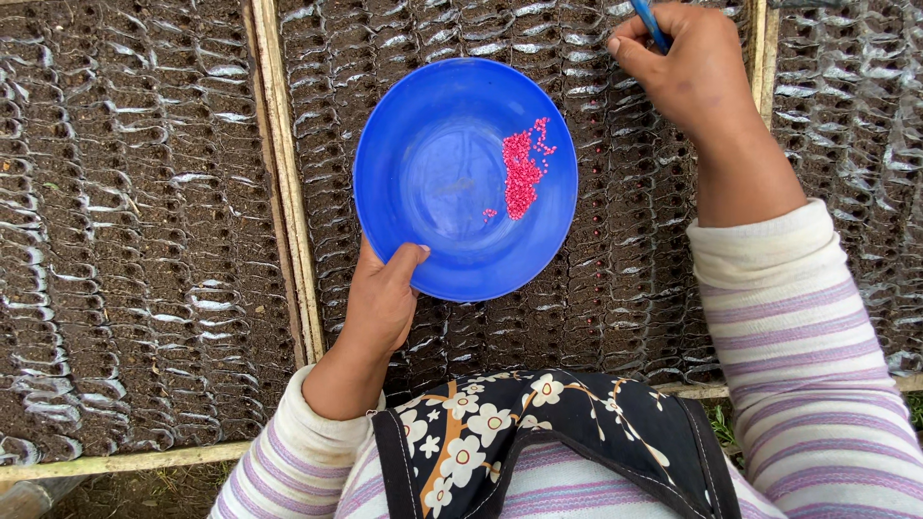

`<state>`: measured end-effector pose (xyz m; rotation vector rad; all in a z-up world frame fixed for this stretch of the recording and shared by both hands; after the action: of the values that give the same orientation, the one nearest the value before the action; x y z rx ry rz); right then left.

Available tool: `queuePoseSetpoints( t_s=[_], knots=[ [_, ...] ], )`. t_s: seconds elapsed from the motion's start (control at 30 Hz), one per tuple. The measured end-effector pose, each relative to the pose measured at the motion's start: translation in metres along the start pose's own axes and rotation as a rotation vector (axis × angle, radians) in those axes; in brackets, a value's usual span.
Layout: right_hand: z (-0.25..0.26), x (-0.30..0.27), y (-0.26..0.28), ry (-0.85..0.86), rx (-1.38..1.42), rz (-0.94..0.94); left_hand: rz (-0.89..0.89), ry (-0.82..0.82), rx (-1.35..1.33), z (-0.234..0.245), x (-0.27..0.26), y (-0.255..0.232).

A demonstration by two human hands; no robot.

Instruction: The person holds a blue plate containing red seeds in their left hand and uses a blue pen in their right hand to place individual seeds into small holes in a soil-filled seed tray. The person systematically moves across the tray, filling the holes with seeds.

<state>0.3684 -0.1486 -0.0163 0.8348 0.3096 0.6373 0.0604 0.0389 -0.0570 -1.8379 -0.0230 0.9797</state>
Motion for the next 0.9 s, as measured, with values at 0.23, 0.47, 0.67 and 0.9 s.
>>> queuePoseSetpoints(
  t_s=[0.23, 0.47, 0.67, 0.9],
  knots=[
    [-0.043, -0.027, 0.046, 0.384, 0.279, -0.360, -0.021, 0.015, 0.042, -0.002, -0.001, -0.005],
    [-0.055, -0.030, 0.041, 0.352, 0.336, -0.427, -0.019, 0.039, 0.042, -0.003, -0.001, -0.004],
    [-0.046, -0.026, 0.035, 0.282, 0.285, -0.376, -0.028, 0.020, 0.059, -0.002, -0.001, -0.004],
    [-0.018, -0.011, 0.020, 0.109, 0.384, -0.291, 0.028, 0.009, 0.006, -0.002, 0.000, 0.000]
  ],
)
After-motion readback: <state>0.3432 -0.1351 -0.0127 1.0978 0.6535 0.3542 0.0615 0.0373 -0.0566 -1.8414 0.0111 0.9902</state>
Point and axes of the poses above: each hand's wrist, its own x-axis towards the middle knuckle, its own z-axis out of the back of the hand, y = z × x, the point moved 9 cm from there along x, towards the middle knuckle, and after that the axes turned 13 degrees about x, right-handed, at the moved point
